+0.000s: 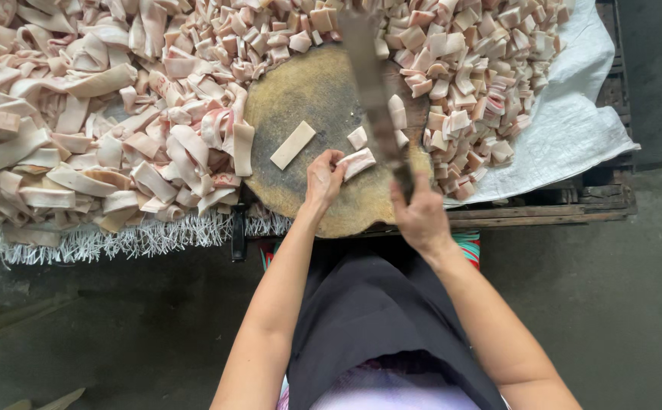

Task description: The person is using a cleaver to chop pieces of raw pork fat and skin into small cubes on a wooden cutting board. They also sharpen the cleaver using a sharpening rod.

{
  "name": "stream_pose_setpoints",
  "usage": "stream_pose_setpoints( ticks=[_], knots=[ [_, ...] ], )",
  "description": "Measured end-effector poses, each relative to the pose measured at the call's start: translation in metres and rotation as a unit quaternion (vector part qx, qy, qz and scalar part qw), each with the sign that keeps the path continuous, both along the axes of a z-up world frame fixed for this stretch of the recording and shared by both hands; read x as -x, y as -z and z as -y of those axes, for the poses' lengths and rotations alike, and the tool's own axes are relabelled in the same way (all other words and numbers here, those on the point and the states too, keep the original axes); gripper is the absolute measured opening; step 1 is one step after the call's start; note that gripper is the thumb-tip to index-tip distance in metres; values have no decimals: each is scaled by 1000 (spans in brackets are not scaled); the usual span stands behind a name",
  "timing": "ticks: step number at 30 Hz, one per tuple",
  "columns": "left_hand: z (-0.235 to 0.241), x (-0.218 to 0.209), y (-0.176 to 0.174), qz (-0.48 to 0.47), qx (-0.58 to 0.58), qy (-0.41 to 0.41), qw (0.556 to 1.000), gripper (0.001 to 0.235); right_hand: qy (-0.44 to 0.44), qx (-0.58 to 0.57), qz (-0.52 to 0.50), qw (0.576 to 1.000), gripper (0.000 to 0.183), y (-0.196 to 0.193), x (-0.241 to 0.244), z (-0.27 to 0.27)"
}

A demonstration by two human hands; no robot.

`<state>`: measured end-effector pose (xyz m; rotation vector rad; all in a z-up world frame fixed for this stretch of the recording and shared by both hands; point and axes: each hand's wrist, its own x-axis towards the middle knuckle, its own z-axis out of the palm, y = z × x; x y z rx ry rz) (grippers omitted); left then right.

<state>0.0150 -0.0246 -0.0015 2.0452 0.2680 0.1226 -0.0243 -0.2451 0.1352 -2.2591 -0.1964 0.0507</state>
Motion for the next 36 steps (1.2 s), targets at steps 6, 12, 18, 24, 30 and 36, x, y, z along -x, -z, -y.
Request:
stream_pose_setpoints(
  ticks=[6,12,18,24,30,36],
  knots=[
    [-2,8,2,-13,-24,2,1000,20,-47,89,-75,992,39,38,7,20],
    [1,2,-9,-19,36,12,999,25,13,-7,-2,1000,37,-36,5,19],
    [-10,5,-16,-31,42,-20,998,29,-27,70,-29,997,40,11,14,-12],
    [-3,11,-2,-26,-64,29,997,24,-44,77,-166,982,39,36,4,-3],
    [-40,11,9,61,-114,-25,991,33,14,-33,-173,984,39,-29,10,2],
    [-97,20,-16,-7,-231,-124,965,42,2,-32,-229,973,40,-13,33,0]
  ],
)
